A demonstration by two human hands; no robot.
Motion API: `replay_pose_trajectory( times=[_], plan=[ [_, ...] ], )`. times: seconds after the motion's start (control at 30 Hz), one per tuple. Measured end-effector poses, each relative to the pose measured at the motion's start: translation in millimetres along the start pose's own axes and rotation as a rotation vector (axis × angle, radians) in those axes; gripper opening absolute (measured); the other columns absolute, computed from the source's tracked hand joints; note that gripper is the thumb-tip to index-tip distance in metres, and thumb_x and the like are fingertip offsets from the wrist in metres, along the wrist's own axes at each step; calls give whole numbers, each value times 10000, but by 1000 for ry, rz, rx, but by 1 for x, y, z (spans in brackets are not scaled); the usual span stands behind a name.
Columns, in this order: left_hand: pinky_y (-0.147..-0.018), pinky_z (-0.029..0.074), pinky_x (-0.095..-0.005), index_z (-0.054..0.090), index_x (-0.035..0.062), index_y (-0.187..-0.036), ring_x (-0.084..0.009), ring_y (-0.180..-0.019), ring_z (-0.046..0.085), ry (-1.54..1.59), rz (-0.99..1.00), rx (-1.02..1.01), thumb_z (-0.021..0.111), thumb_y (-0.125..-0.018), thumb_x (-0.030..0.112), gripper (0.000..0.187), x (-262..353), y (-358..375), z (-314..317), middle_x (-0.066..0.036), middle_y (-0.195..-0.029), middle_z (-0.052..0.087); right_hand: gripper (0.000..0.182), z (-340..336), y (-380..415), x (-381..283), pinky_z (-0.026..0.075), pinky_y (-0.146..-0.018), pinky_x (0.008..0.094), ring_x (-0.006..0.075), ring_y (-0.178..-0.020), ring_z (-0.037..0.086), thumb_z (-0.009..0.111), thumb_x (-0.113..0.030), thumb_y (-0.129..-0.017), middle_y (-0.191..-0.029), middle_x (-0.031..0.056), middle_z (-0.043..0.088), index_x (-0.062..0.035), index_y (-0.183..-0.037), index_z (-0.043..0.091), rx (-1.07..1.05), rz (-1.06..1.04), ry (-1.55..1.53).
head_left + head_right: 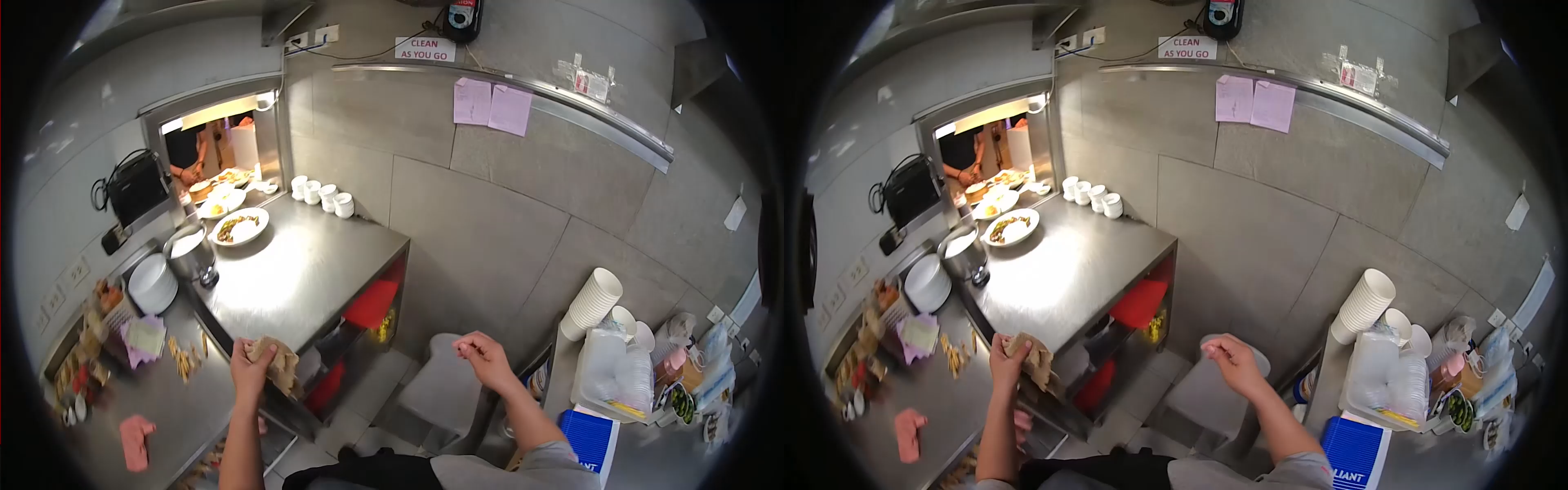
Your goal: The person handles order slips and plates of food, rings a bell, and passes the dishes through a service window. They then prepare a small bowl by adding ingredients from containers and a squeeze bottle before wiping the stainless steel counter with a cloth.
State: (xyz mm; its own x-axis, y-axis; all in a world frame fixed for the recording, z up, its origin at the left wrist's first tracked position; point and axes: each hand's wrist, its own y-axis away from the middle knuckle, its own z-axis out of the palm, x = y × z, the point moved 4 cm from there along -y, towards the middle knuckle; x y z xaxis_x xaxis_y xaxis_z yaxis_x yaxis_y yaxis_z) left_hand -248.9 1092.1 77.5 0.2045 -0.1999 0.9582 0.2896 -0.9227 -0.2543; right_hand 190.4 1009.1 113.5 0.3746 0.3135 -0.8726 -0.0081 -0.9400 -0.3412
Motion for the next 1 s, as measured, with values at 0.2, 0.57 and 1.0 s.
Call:
replay_pose_trajectory(
  times=[0.2, 0.57, 1.0],
  plan=[
    [-897, 444, -397, 392, 59, -1296, -357, -1126, 493, -513, 125, -8, 717, -727, 222, 675, -58, -121, 23, -216, -1355, 349, 143, -7, -131, -50, 471, -665, 300, 230, -746, 583, 560, -52, -853, -902, 121, 595, -23, -984, 608, 92, -225, 454],
    [-1090, 208, -459, 456, 98, -1289, -343, -1329, 253, -905, 206, -140, 671, -683, 184, 649, -163, -174, 79, -159, -1401, 343, 315, -147, -428, -96, 440, -874, 428, 373, -1016, 535, 463, 80, -785, -1080, 219, 562, 31, -1086, 542, 665, -755, 1229],
    [-1081, 246, -465, 456, 141, -1290, -310, -1308, 309, -792, 108, -95, 673, -696, 215, 637, -145, -165, 70, -128, -1376, 381, 356, -96, -672, -34, 489, -844, 341, 228, -1069, 556, 495, -239, -897, -1198, 60, 555, -151, -1241, 502, 937, -730, 1865]
  ],
)
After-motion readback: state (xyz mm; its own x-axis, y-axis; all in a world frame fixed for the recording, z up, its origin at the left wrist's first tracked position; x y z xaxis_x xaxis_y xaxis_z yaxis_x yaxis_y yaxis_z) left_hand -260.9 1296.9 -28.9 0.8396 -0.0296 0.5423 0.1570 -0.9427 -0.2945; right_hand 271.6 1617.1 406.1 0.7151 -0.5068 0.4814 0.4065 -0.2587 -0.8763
